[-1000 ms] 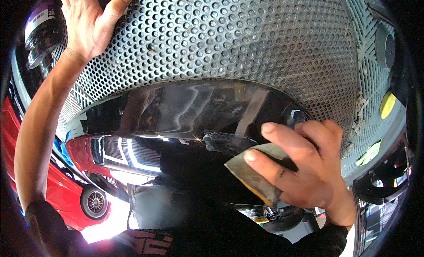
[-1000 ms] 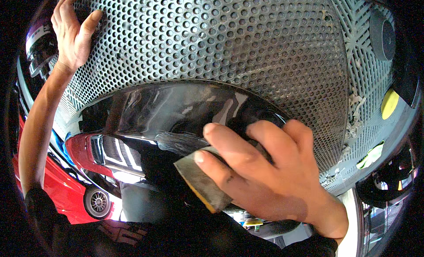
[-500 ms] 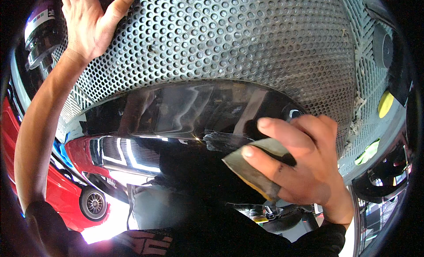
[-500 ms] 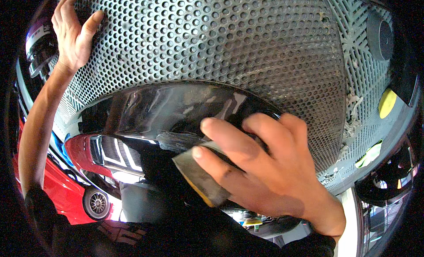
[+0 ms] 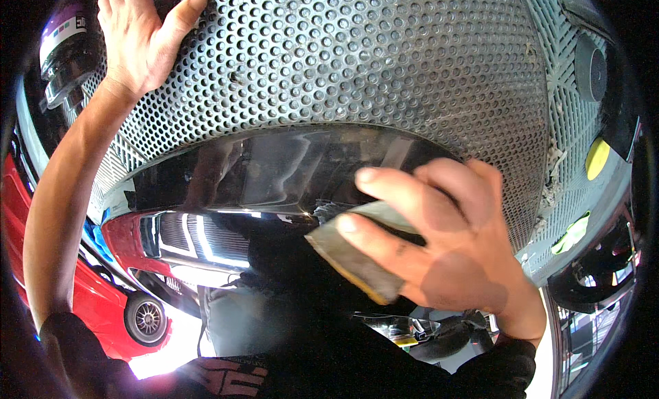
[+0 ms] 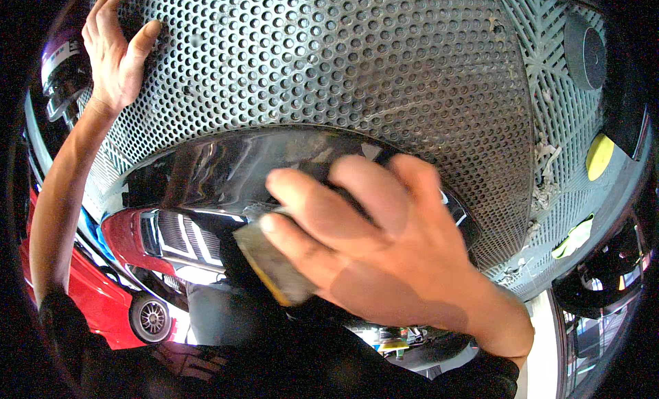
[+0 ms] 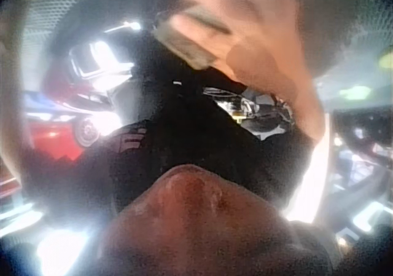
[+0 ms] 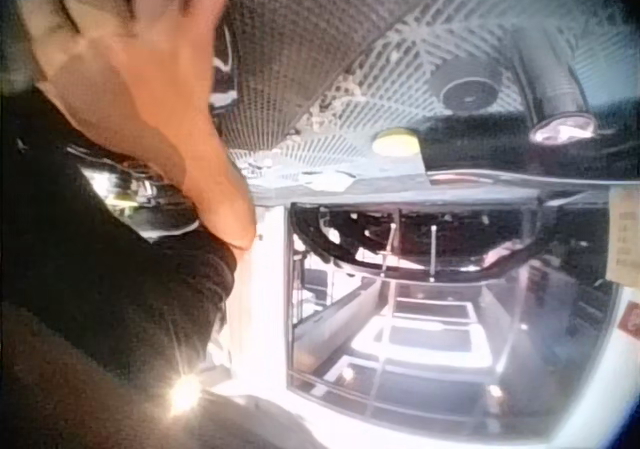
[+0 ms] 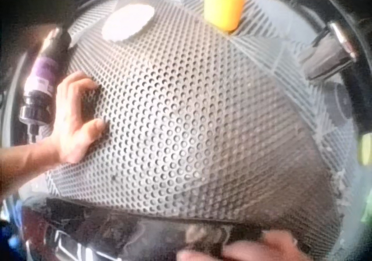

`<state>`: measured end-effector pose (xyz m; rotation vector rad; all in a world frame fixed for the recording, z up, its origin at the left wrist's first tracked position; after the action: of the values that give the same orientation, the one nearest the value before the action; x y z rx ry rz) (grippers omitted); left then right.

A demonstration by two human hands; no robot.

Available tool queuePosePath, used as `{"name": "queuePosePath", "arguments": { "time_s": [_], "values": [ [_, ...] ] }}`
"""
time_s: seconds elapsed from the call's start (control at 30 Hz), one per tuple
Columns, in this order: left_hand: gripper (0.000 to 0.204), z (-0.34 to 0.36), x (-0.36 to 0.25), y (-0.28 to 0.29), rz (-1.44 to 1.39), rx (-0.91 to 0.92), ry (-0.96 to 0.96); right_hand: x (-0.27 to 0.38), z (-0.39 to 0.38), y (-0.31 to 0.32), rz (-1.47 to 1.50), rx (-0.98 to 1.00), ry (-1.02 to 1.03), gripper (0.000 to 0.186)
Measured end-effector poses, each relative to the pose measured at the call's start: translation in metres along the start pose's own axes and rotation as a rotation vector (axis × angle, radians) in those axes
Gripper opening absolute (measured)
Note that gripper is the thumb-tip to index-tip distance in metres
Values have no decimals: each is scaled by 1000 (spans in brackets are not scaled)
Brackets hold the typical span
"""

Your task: The person applies a liquid from a purple bottle onto a sanding block and then sands a glossy black car part. They repeatedly rub the surface with the sanding block, occasionally pause to inspect the area, and later use a blue cloth to wipe the part.

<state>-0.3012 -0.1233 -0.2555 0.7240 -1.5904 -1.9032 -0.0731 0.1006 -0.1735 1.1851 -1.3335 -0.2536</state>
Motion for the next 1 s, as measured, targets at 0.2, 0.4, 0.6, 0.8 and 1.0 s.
{"name": "queuePosePath", "arguments": {
  "time_s": [0.2,0.4,0.6,0.8,1.0],
  "values": [
    [77,3,-17,9,-53,-25,-30,-5,-17,-1,-41,-12,-14,56],
    [61,3,-7,2,-38,-66,-135,0,-7,0,12,-102,-12,54],
    [61,1,-2,1,-67,-73,-157,2,-9,-1,-21,-141,6,40],
    [65,3,-6,0,-54,-75,-166,-1,-41,6,-75,-169,-79,33],
    [67,6,-5,-2,-106,-76,-171,3,-19,-2,-66,-385,-34,28]
  ]
}}
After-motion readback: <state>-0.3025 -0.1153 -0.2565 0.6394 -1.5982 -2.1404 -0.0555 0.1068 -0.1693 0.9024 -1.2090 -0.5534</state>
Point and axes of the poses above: each hand's wrist, its own z-axis towards the middle knuckle, its own y-axis out of the back of the hand, x = y × z, the point moved 8 cm from there along z, towards the middle knuckle, and after that the axes turned 4 degrees about -z, right-handed, at the moved point
